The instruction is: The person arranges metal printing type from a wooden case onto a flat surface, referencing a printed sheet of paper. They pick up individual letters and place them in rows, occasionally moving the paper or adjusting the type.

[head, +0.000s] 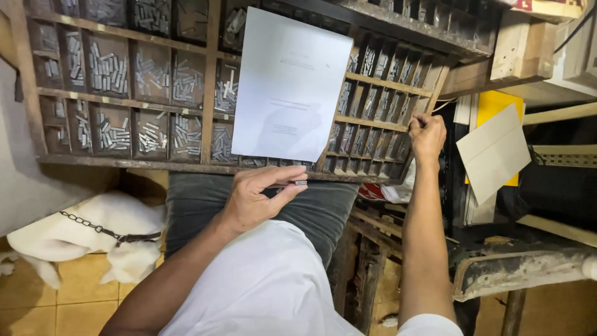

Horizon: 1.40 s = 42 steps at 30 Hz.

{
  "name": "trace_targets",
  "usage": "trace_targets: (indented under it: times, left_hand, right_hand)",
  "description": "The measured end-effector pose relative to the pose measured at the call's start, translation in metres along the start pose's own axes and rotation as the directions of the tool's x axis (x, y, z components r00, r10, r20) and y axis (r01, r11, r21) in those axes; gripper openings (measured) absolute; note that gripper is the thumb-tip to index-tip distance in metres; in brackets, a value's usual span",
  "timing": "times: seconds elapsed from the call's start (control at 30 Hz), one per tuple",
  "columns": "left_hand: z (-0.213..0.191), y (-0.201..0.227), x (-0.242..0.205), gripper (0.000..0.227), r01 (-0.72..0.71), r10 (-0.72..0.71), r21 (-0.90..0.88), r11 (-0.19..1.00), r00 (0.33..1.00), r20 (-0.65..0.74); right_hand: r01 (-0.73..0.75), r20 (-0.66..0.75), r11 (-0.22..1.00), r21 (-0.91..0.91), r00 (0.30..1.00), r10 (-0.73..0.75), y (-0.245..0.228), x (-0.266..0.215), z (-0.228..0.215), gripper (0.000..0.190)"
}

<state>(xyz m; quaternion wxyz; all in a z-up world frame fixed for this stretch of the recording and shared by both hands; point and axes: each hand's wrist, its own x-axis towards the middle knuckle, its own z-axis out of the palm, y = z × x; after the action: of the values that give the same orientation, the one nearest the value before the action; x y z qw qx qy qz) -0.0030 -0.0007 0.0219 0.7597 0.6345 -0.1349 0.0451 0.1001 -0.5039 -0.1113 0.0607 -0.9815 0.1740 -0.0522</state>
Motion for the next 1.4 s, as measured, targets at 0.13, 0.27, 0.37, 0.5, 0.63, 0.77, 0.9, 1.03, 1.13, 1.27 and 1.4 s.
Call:
trace_targets:
  times: [0.13, 0.27, 0.37, 0.5, 0.63, 0.77, 0.9, 1.03, 1.13, 1.27, 1.4]
  left_hand:
    - [0.001, -0.002, 0.0, 0.029, 0.02, -0.019, -0.021, 1.0, 1.0, 0.022]
    - [0.002, -0.001, 0.0, 0.028, 0.028, -0.027, -0.029, 0.999, 0.999, 0.029]
    - [0.001, -0.001, 0.0, 0.029, 0.035, -0.034, -0.034, 0.999, 0.999, 0.031]
    - [0.001, -0.002, 0.0, 0.03, 0.039, -0.037, -0.034, 0.999, 0.998, 0.041]
    - [0.001, -0.001, 0.0, 0.03, 0.03, -0.029, -0.031, 0.999, 0.999, 0.033]
    - [-0.001, -0.001, 0.0, 0.03, 0.042, -0.04, -0.038, 0.998, 0.998, 0.04]
    - [-0.002, -0.001, 0.001, 0.03, 0.036, -0.035, -0.041, 0.998, 0.999, 0.036]
    - [-0.002, -0.002, 0.0, 0.029, 0.023, -0.022, -0.026, 0.999, 0.999, 0.038]
    - [-0.004, -0.002, 0.001, 0.029, 0.022, -0.022, -0.017, 1.0, 0.999, 0.04]
    - [-0.005, 0.0, 0.005, 0.021, -0.035, 0.034, 0.043, 0.998, 0.999, 0.042]
    - [0.0, 0.003, 0.013, 0.017, -0.094, 0.088, 0.109, 0.99, 0.994, 0.061]
  right_hand:
    - [0.009, 0.052, 0.999, 0.037, 0.999, -0.01, -0.011, -0.005, -0.015, 0.019]
    - [0.011, 0.052, 1.0, 0.019, 0.999, -0.012, -0.007, -0.003, -0.012, 0.015]
    - [0.026, 0.075, 0.999, 0.026, 0.997, -0.028, -0.008, -0.001, -0.014, 0.015]
    - [0.051, 0.113, 0.998, 0.031, 0.992, -0.054, -0.003, 0.002, -0.015, 0.019]
    - [0.035, 0.134, 0.999, 0.029, 0.99, -0.039, 0.005, 0.008, -0.013, 0.018]
    - [0.108, 0.121, 0.994, 0.032, 0.986, -0.111, 0.0, 0.006, -0.018, 0.014]
    - [0.161, 0.0, 0.982, 0.101, 0.987, -0.162, -0.009, -0.009, -0.02, 0.011]
    - [0.205, -0.068, 0.971, 0.12, 0.978, -0.198, -0.021, -0.024, -0.026, 0.006]
    - [0.227, -0.168, 0.954, 0.194, 0.966, -0.196, -0.024, -0.029, -0.025, 0.006]
    - [0.061, -0.146, 0.734, 0.677, 0.988, 0.053, -0.067, -0.06, -0.035, 0.005]
    - [-0.03, -0.011, 0.34, 0.94, 0.993, 0.119, -0.124, -0.127, -0.034, 0.026]
